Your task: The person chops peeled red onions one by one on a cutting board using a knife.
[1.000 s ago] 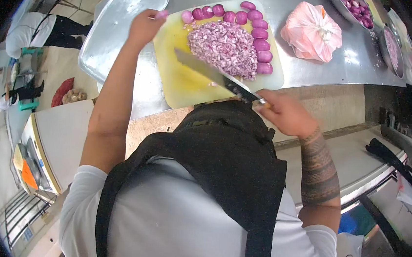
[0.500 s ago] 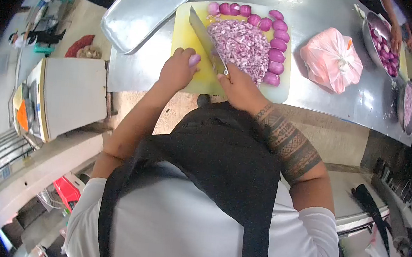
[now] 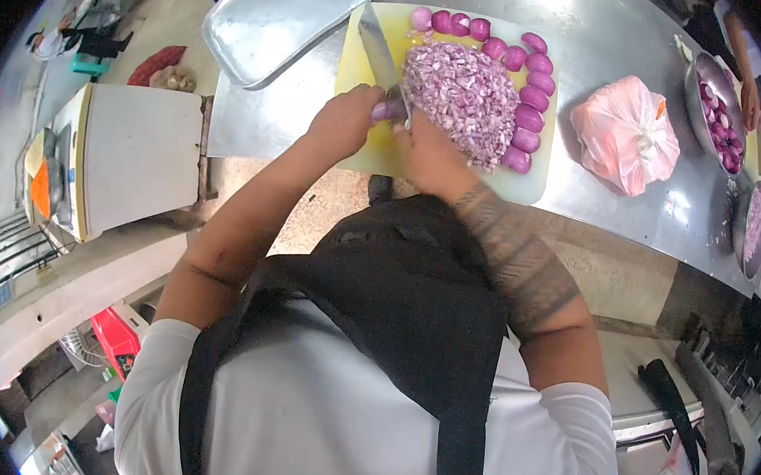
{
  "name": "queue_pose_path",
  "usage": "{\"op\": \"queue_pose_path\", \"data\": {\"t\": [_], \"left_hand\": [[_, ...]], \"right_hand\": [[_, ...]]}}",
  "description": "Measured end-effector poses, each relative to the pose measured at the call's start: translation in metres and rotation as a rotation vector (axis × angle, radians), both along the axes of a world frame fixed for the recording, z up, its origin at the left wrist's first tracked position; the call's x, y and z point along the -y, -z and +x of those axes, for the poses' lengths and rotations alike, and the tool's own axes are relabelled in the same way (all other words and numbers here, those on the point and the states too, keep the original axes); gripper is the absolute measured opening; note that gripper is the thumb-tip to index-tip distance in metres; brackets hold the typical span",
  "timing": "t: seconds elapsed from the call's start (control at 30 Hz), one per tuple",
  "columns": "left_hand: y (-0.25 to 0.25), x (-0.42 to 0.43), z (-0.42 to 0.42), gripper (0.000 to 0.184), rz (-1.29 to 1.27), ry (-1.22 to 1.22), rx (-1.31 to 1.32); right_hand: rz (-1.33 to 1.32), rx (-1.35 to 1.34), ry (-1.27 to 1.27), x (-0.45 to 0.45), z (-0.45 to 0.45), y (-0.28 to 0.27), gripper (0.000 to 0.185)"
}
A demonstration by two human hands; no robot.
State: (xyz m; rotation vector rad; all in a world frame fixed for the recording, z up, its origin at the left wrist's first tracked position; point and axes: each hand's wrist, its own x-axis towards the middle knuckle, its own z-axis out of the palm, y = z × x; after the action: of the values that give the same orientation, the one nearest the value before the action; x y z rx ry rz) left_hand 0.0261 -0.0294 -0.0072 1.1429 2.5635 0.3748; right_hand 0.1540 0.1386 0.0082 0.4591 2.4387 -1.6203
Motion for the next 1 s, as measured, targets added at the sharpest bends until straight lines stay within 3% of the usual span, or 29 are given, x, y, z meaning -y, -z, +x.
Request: {"op": "queue_pose_path", "data": {"t": [0.07,0.17,0.3,0.37,0.47,0.5,0.53,0.57,0.6,0.67,0.73,0.87,0.97,1.0], "left_hand": [[0.002,-0.002,-0.006,0.026,0.028,0.018,-0.005],[0.002,0.003,-0.008,0.025,0.070,0.032,0.033],[0.007,0.004,-0.014,0.026,0.105,0.074,0.061],[0.010,0.009,-0.016,0.025,0.127,0.079,0.080],[0.007,0.009,-0.021,0.024,0.155,0.095,0.112],[0.008,0.009,-0.022,0.024,0.163,0.119,0.112],[0.009,0.009,-0.024,0.024,0.172,0.139,0.110],[0.011,0.009,-0.027,0.023,0.188,0.125,0.110],[0.013,0.011,-0.026,0.023,0.195,0.113,0.122],[0.015,0.014,-0.028,0.023,0.216,0.114,0.139],[0.017,0.014,-0.031,0.022,0.243,0.143,0.153],[0.016,0.019,-0.034,0.021,0.230,0.166,0.151],[0.016,0.013,-0.040,0.023,0.189,0.177,0.172],[0.014,0.014,-0.040,0.024,0.195,0.194,0.177]], "right_hand": [[0.063,-0.041,0.002,0.008,0.000,0.009,0.036],[0.029,0.050,-0.013,0.005,-0.003,-0.031,0.035],[0.190,-0.158,0.058,0.026,0.002,0.016,0.033],[0.071,0.005,0.024,0.016,-0.003,-0.032,0.033],[0.133,-0.094,0.054,0.024,0.000,-0.017,0.031],[0.243,-0.242,0.070,0.028,0.002,0.022,0.030],[0.352,-0.391,0.080,0.035,-0.004,0.020,0.028],[0.235,-0.216,0.071,0.028,-0.004,0.014,0.028],[0.108,-0.031,0.064,0.025,-0.006,-0.040,0.028],[0.055,0.103,0.067,0.032,-0.007,-0.049,0.030],[0.205,0.005,0.086,0.048,-0.002,0.009,0.034],[0.060,0.149,0.078,0.037,-0.009,-0.063,0.035],[0.090,-0.058,0.197,0.061,0.006,0.009,0.032],[0.065,-0.030,0.214,0.058,0.009,0.010,0.032]]}}
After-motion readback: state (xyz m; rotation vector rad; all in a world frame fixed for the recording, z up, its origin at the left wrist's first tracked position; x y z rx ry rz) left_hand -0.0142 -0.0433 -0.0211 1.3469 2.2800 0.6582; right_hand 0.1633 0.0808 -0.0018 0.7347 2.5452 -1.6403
